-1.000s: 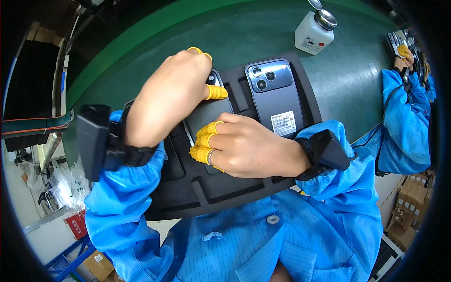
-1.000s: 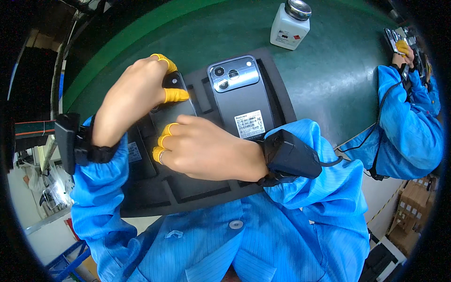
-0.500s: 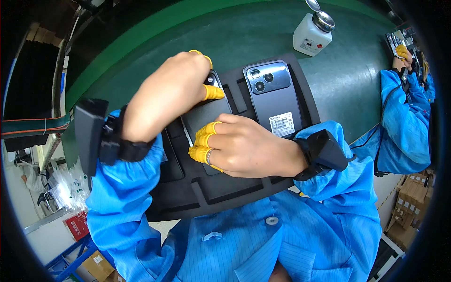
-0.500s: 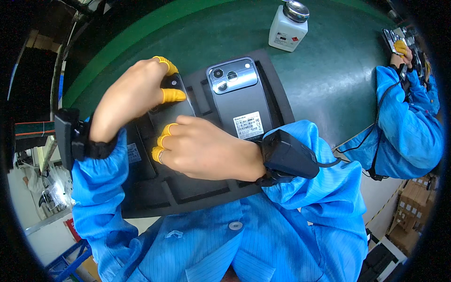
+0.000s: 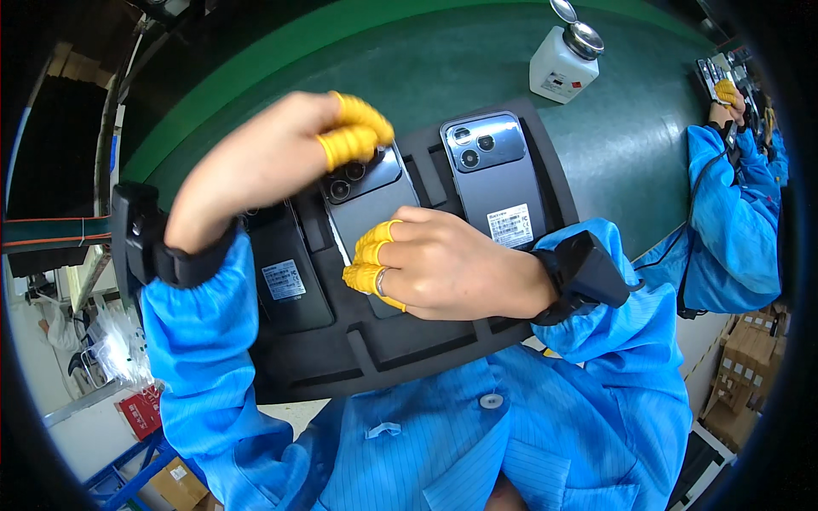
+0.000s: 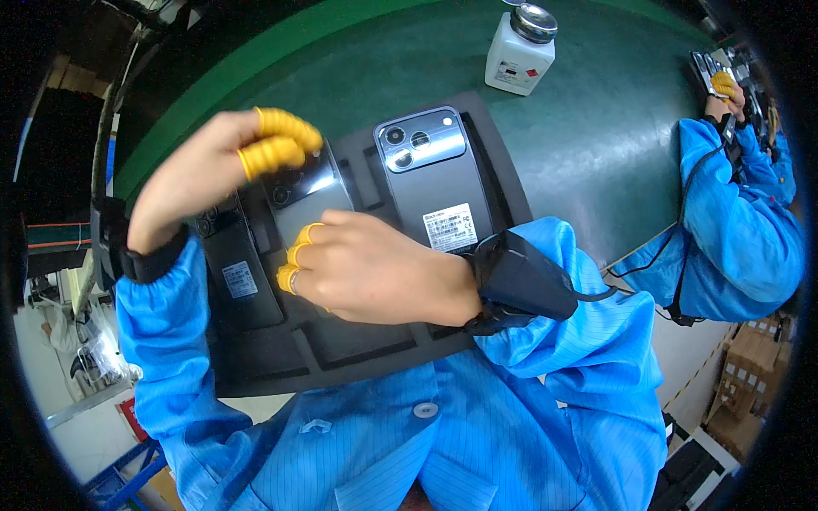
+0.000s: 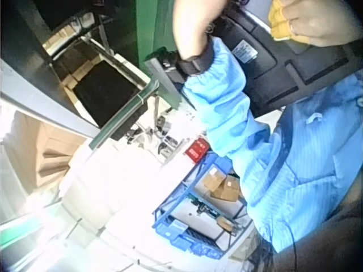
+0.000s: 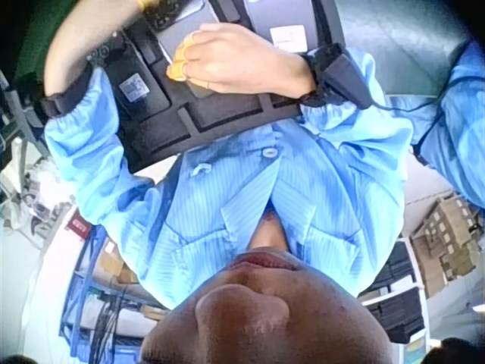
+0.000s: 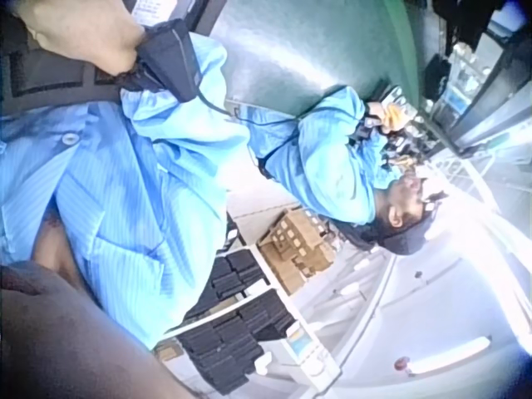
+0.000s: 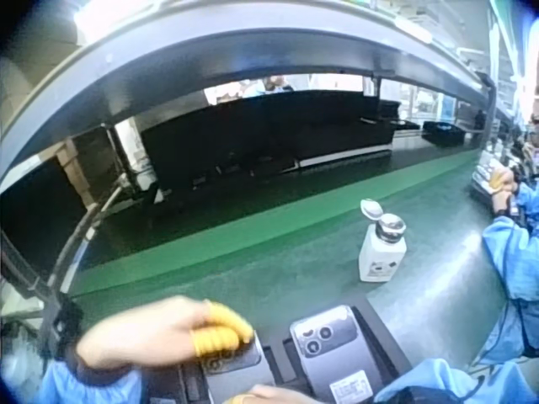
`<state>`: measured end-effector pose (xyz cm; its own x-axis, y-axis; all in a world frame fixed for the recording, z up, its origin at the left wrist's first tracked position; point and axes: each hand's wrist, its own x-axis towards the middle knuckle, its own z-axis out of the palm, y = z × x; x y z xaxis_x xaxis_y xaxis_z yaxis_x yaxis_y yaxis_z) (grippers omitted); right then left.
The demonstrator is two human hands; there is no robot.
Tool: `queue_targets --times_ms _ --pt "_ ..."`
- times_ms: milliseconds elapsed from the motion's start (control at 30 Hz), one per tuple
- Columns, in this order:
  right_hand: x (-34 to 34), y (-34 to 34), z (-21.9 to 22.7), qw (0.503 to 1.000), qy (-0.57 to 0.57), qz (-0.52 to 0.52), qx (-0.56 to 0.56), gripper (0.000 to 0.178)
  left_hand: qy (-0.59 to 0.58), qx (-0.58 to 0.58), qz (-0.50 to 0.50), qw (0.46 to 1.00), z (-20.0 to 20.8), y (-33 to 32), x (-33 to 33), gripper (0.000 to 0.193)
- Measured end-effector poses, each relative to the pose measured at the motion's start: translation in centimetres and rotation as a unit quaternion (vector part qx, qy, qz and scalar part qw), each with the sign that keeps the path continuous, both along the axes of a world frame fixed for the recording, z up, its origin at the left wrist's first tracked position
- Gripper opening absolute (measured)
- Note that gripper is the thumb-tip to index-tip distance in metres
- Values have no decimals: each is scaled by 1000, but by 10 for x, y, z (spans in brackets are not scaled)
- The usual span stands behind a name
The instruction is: Cleaning and inspecting the back surfaces of smartphones on a production line.
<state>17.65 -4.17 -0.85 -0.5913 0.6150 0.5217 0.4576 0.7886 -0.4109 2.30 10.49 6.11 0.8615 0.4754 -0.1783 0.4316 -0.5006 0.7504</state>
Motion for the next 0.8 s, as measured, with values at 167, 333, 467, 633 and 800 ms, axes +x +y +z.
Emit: queue_targets --times_ms 167,333,467,633,800 --pt "-1 0 -5 1000 1 -16 19 7 78 255 22 964 -9 -38 12 25" --pt "1 1 -3 1000 8 -3 5 17 36 358 10 933 -20 -50 17 21" --pt "1 2 -4 1000 15 -5 5 12 52 406 12 912 -19 -54 19 18" --pt "-1 2 -2 1000 19 -2 14 9 50 439 9 897 -20 -56 17 21" --pt "0 0 0 1000 11 -2 16 8 62 476 18 877 -15 -57 17 22"
